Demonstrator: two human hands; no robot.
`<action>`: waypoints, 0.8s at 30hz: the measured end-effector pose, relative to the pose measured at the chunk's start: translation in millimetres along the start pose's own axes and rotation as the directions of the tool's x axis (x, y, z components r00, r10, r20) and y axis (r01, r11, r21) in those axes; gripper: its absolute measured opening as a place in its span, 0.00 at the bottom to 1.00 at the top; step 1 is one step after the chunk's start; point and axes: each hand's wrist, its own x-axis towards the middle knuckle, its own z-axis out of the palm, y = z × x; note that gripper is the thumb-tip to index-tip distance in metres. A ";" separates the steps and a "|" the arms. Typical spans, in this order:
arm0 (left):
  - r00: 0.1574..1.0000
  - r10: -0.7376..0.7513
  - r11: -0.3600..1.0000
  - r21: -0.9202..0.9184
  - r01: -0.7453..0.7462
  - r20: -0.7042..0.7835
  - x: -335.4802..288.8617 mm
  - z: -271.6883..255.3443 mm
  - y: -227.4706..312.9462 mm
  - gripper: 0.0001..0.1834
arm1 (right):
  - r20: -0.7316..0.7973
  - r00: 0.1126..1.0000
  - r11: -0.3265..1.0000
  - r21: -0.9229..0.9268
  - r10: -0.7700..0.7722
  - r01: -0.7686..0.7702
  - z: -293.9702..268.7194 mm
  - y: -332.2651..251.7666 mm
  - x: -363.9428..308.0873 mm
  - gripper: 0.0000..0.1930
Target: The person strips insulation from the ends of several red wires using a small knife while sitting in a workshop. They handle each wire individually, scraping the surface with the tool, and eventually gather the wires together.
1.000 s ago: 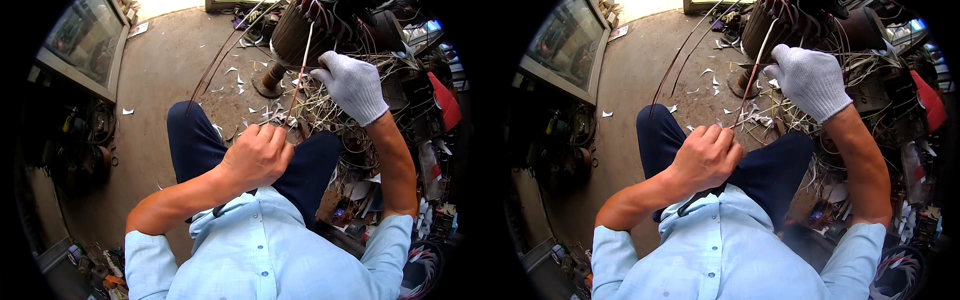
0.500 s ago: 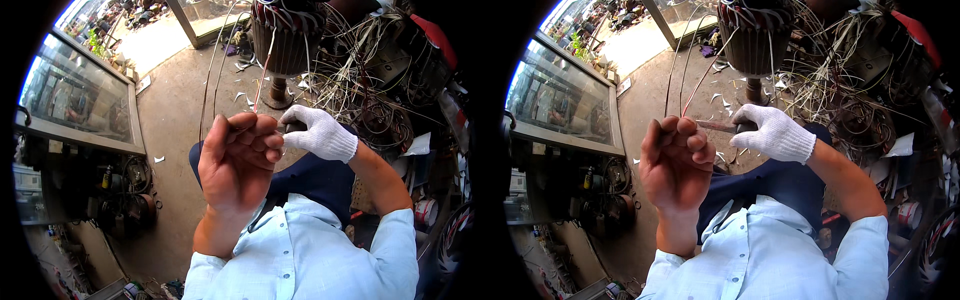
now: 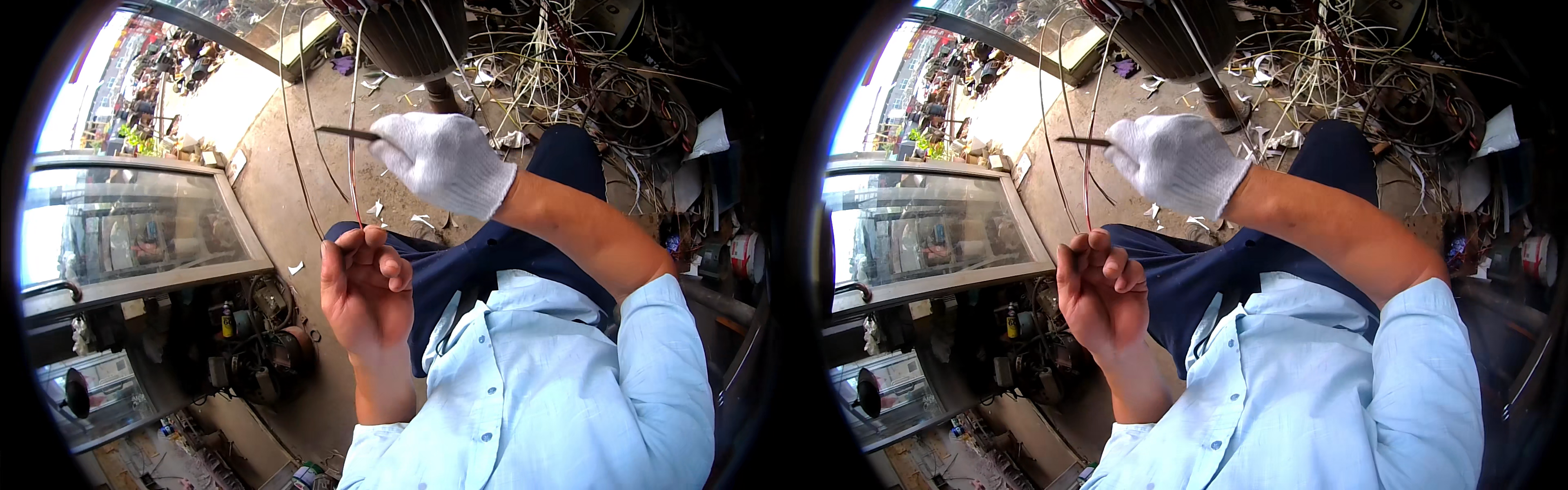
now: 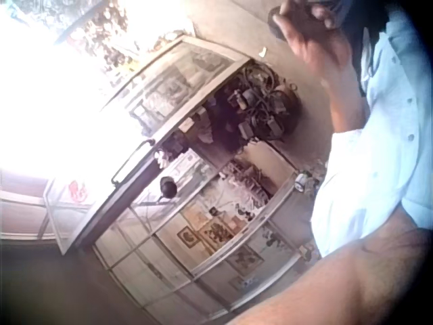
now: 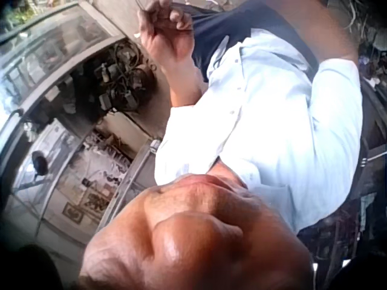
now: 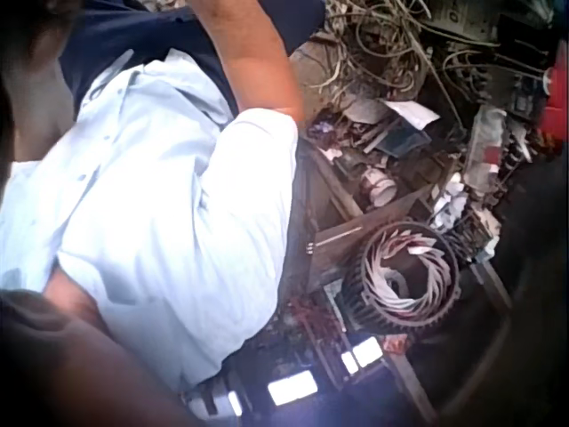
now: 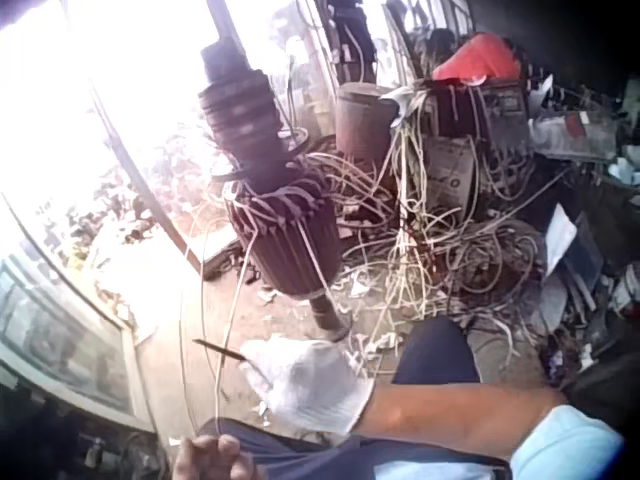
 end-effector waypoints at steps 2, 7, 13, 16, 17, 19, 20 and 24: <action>0.996 0.067 0.985 0.164 -0.055 -0.067 -3.5 -8.8 -2.2 0.24 | 0.157 0.978 0.990 -0.005 -0.135 0.138 -22.4 -38.3 -15.9 0.09; 0.982 0.187 0.845 0.511 -0.155 -0.011 4.3 -9.2 -14.5 0.25 | 0.214 0.977 0.961 -0.263 -0.023 0.080 -20.8 46.0 15.0 0.11; 0.912 0.338 0.286 0.897 -0.336 0.234 8.5 -21.2 -16.8 0.19 | 0.465 0.880 0.948 -0.228 -0.096 0.223 -38.7 -2.3 10.2 0.10; 0.860 0.291 -0.026 0.902 -0.431 0.419 16.5 -16.5 -20.9 0.16 | 0.440 0.898 0.903 -0.394 0.020 0.173 -46.3 36.5 29.4 0.11; 0.839 0.269 -0.147 0.881 -0.450 0.473 19.5 -16.7 -18.8 0.15 | 0.457 0.890 0.912 -0.369 0.010 0.179 -47.7 23.4 24.4 0.12; 0.824 0.248 -0.259 0.854 -0.451 0.510 20.6 -18.5 -14.5 0.11 | 0.657 0.751 0.959 -0.168 -0.064 0.228 -62.7 -19.7 14.3 0.08; 0.807 0.223 -0.335 0.820 -0.464 0.547 21.1 -18.3 -13.4 0.10 | 0.685 0.722 0.957 -0.139 -0.092 0.253 -65.0 -22.8 19.0 0.09; 0.776 0.194 -0.434 0.762 -0.481 0.600 22.1 -7.3 -10.7 0.07 | 0.571 0.821 0.926 -0.320 0.022 0.198 -58.7 13.3 46.9 0.11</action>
